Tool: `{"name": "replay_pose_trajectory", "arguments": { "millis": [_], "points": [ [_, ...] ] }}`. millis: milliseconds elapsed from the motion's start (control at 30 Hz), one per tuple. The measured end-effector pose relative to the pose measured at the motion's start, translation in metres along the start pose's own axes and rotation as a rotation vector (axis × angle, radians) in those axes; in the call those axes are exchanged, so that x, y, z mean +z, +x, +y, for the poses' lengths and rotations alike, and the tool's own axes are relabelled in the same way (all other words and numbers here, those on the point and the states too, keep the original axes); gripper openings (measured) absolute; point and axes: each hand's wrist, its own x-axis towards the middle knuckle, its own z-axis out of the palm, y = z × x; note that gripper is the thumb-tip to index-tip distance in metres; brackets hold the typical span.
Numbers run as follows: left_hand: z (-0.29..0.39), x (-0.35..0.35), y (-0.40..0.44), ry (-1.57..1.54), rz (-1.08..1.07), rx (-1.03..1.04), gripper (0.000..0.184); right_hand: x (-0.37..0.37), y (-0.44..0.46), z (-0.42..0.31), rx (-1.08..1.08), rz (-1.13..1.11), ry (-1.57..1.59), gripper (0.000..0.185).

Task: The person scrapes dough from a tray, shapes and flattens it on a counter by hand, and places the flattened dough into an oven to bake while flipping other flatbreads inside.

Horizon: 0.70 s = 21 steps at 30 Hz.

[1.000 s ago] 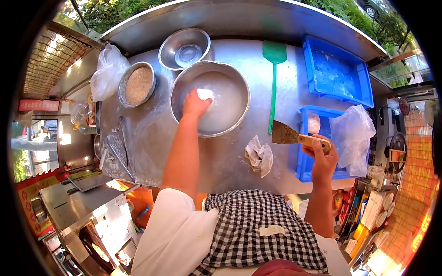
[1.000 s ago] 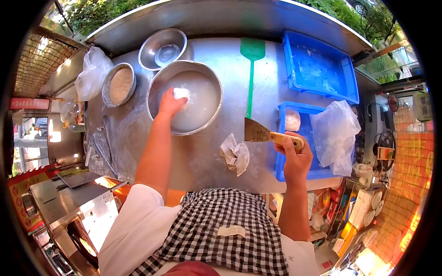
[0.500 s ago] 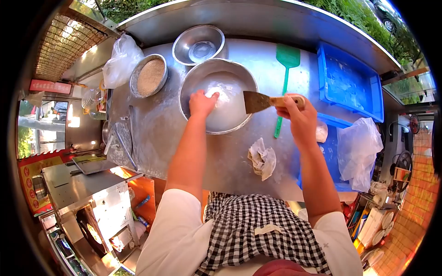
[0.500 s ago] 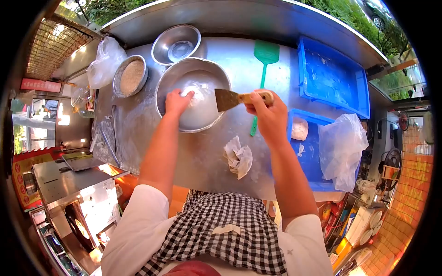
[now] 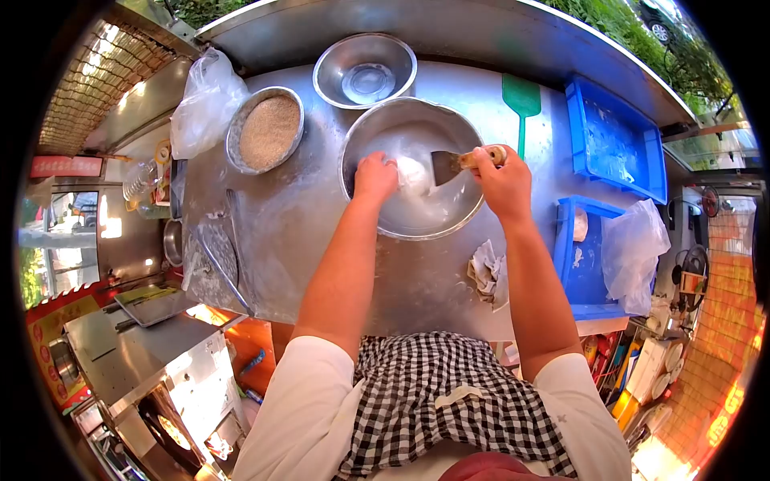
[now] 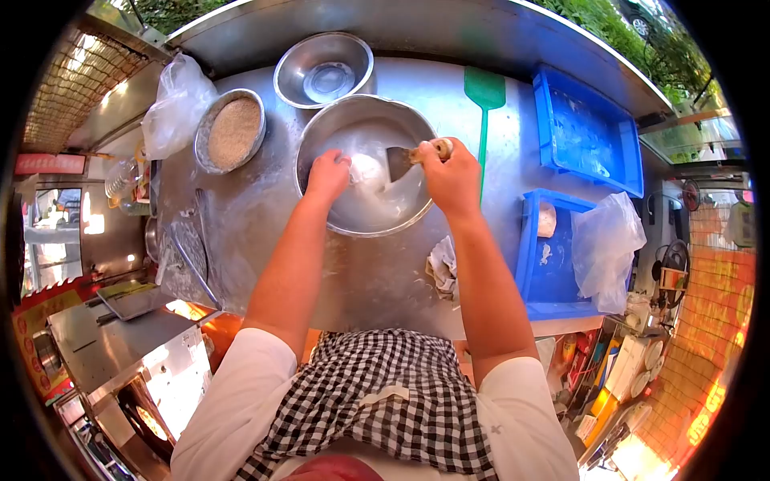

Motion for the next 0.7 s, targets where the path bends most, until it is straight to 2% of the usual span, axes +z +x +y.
{"name": "replay_pose_trajectory", "arguments": {
  "millis": [200, 367, 567, 667, 700],
  "points": [
    [-0.009, 0.001, 0.009, -0.178, -0.216, -0.017, 0.049, 0.005, -0.006, 0.004, 0.097, 0.002, -0.24, 0.034],
    [0.005, 0.0, -0.011, -0.375, -0.338, -0.146, 0.042, 0.022, -0.018, 0.003, 0.22, -0.023, 0.108, 0.031],
    [0.033, -0.031, -0.034, -1.116, -0.602, -0.521, 0.051, 0.01, -0.049, -0.038, 0.163, 0.033, 0.336, 0.026],
    [0.028, -0.039, -0.041, -1.662, -0.815, -0.427, 0.058, -0.007, -0.063, -0.056, 0.141, 0.053, 0.458, 0.025],
    [0.026, -0.045, -0.044, -1.728, -0.789, -0.41, 0.058, -0.014, -0.066, -0.058, 0.132, 0.05, 0.503, 0.025]
  ]
}}
